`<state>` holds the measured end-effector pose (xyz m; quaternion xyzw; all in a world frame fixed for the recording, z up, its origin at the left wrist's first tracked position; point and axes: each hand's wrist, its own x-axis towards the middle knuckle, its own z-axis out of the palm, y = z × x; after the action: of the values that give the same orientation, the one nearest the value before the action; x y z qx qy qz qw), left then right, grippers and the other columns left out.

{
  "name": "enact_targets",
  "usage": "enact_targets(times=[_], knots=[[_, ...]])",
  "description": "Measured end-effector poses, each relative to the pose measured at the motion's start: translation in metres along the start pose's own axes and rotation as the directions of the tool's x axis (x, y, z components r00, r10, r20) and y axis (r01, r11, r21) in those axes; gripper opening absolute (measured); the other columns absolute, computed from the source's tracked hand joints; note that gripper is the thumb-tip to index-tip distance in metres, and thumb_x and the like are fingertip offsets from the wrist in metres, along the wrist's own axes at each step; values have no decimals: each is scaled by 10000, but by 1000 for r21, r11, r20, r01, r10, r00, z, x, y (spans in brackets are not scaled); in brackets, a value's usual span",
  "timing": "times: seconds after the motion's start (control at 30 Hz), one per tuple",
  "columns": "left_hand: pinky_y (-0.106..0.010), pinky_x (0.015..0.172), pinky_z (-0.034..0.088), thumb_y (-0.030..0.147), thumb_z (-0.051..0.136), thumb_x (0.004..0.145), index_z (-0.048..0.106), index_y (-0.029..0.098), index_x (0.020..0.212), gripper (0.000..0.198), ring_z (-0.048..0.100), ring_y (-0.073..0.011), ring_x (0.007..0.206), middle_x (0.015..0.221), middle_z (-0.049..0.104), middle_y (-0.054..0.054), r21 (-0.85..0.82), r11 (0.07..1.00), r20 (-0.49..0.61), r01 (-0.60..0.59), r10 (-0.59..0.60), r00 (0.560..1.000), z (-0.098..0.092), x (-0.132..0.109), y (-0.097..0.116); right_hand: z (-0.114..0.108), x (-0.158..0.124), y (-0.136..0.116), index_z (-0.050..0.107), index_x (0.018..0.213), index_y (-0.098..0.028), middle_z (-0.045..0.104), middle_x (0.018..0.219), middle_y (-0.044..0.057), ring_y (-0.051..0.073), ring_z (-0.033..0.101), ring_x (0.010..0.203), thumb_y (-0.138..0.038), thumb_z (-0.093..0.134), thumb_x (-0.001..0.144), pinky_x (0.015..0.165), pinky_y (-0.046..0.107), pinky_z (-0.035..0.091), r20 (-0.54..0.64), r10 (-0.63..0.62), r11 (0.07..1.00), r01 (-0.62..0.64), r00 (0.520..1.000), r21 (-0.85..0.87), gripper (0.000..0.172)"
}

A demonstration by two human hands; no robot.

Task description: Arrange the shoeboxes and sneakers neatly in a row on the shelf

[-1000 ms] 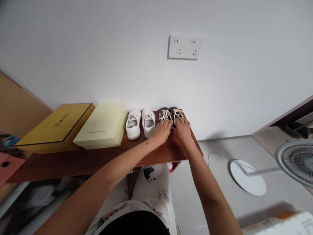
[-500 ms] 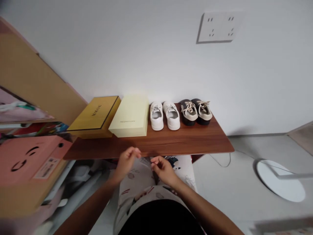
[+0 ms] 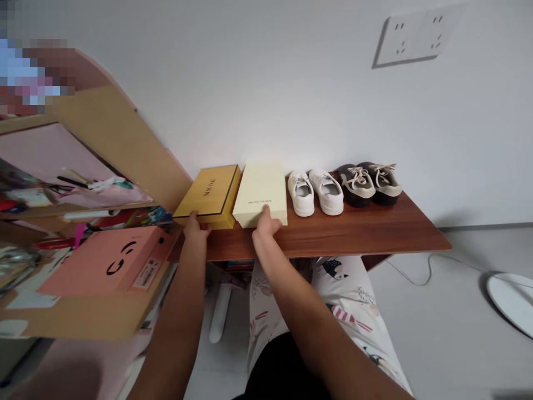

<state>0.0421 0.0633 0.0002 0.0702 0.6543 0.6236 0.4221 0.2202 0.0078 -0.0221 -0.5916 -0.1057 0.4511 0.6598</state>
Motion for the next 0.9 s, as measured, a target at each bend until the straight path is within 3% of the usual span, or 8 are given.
enact_targets(times=[0.1, 0.2, 0.27, 0.33, 0.4, 0.53, 0.67, 0.9], knots=[[-295, 649, 511, 269, 626, 790, 456, 222, 1061, 323, 595, -157, 830, 1019, 565, -33, -25, 993, 80, -119, 121, 989, 2, -3, -4, -2, -5, -5, 446, 1247, -152, 650, 1088, 113, 201, 646, 950, -430, 606, 861, 750, 315, 577, -178, -46, 999, 48, 983, 6, 502], [-366, 838, 527, 303, 637, 783, 456, 213, 1090, 368, 596, -200, 1006, 1115, 570, -73, 29, 873, 90, -486, 482, 871, -5, -10, -12, -12, -17, -18, 445, 1249, -155, 612, 1158, 133, 211, 612, 1024, -428, 563, 890, 849, 326, 534, -64, -420, 874, 385, 905, -295, 466], [-429, 994, 460, 335, 692, 739, 473, 194, 1086, 433, 541, -250, 1135, 1167, 553, -112, 219, 666, 115, -713, 709, 696, -16, -14, -17, -21, -27, -26, 462, 1270, -140, 567, 1213, 175, 264, 547, 1124, -406, 512, 920, 924, 380, 484, 192, -610, 565, 592, 769, -575, 442], [-500, 1074, 372, 348, 719, 719, 506, 175, 1059, 438, 479, -321, 1209, 1179, 542, -157, 433, 383, 262, -816, 813, 520, -31, -14, -21, -30, -36, -29, 488, 1299, -140, 533, 1253, 193, 307, 479, 1181, -344, 457, 947, 966, 420, 429, 501, -606, 182, 722, 617, -668, 408], [-551, 1078, 329, 331, 668, 774, 542, 159, 1036, 338, 459, -374, 1214, 1159, 546, -191, 532, 94, 493, -842, 774, 398, -48, -13, -25, -37, -43, -25, 520, 1314, -176, 542, 1244, 169, 308, 473, 1139, -272, 394, 972, 949, 417, 404, 714, -503, -69, 801, 487, -595, 377], [-543, 999, 361, 234, 514, 867, 589, 169, 1033, 194, 497, -378, 1127, 1121, 565, -189, 498, -322, 808, -805, 510, 296, -79, -7, -33, -49, -47, 0, 570, 1283, -243, 583, 1205, 112, 265, 487, 1012, -210, 311, 1007, 871, 370, 382, 866, -371, -239, 866, 336, -439, 381], [-478, 934, 403, 247, 484, 899, 607, 184, 990, 165, 516, -342, 1052, 1071, 568, -169, 411, -480, 899, -775, 351, 260, -93, 4, -42, -56, -30, 23, 623, 1167, -220, 611, 1131, 107, 248, 486, 983, -194, 318, 1013, 834, 353, 368, 920, -245, -309, 875, 305, -372, 343], [-422, 943, 407, 298, 543, 904, 591, 201, 923, 110, 523, -293, 1022, 998, 577, -120, 349, -377, 915, -858, 334, 226, -70, 24, -52, -49, 5, 26, 624, 1140, -200, 600, 1142, 124, 253, 492, 981, -176, 345, 1001, 835, 364, 359, 893, -217, -324, 833, 395, -448, 312]])
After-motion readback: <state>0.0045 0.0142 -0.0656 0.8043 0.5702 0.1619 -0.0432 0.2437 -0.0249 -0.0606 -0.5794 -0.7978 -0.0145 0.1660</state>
